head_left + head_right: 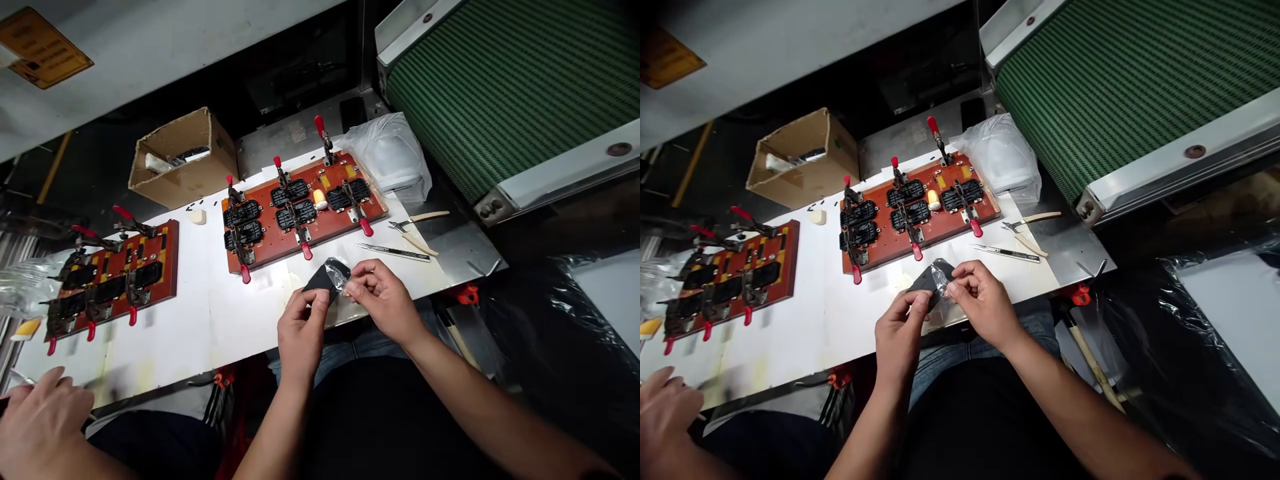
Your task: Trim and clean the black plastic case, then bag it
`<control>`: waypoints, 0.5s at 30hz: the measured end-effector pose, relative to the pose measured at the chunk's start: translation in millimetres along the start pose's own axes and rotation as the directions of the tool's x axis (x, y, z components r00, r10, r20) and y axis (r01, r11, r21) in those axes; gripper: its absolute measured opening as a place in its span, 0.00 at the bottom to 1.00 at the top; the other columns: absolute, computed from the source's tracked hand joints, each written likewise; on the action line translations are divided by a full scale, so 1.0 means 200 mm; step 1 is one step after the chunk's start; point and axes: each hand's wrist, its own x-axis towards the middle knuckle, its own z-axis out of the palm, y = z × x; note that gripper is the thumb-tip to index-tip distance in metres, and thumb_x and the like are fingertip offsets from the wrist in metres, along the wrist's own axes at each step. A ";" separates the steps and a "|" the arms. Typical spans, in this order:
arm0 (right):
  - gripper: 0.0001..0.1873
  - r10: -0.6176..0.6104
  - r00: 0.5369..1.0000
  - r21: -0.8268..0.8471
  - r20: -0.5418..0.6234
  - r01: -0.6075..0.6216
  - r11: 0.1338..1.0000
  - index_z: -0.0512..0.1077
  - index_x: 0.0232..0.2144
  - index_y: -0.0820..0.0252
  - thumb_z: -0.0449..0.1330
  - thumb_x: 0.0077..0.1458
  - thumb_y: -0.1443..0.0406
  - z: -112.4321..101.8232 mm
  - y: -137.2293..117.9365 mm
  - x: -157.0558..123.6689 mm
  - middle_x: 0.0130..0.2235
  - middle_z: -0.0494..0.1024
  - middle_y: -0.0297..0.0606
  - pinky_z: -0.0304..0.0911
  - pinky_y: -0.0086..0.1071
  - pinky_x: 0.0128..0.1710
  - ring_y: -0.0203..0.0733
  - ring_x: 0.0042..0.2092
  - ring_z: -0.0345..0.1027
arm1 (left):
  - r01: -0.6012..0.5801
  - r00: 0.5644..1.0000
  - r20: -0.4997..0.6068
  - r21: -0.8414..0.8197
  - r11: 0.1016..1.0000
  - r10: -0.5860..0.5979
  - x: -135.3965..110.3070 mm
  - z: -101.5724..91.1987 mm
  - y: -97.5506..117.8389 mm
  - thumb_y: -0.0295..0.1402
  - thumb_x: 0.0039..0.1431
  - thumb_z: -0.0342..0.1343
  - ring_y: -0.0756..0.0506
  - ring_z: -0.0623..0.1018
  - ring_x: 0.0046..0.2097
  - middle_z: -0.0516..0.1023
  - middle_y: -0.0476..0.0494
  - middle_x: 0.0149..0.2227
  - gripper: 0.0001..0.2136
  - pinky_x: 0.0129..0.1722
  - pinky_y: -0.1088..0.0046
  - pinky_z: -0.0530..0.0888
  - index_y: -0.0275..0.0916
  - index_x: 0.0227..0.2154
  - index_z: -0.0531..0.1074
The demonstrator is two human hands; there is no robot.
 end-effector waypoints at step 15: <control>0.09 0.086 0.996 -0.170 -0.036 -0.091 0.981 0.72 0.39 0.55 0.60 0.67 0.56 0.01 0.02 0.01 0.31 0.79 0.33 0.70 0.30 0.32 0.38 0.31 0.76 | 0.036 0.999 0.015 0.023 0.999 -0.036 0.02 -0.07 -0.02 0.43 0.67 0.60 0.48 0.70 0.34 0.71 0.49 0.32 0.13 0.37 0.74 0.68 0.40 0.32 0.76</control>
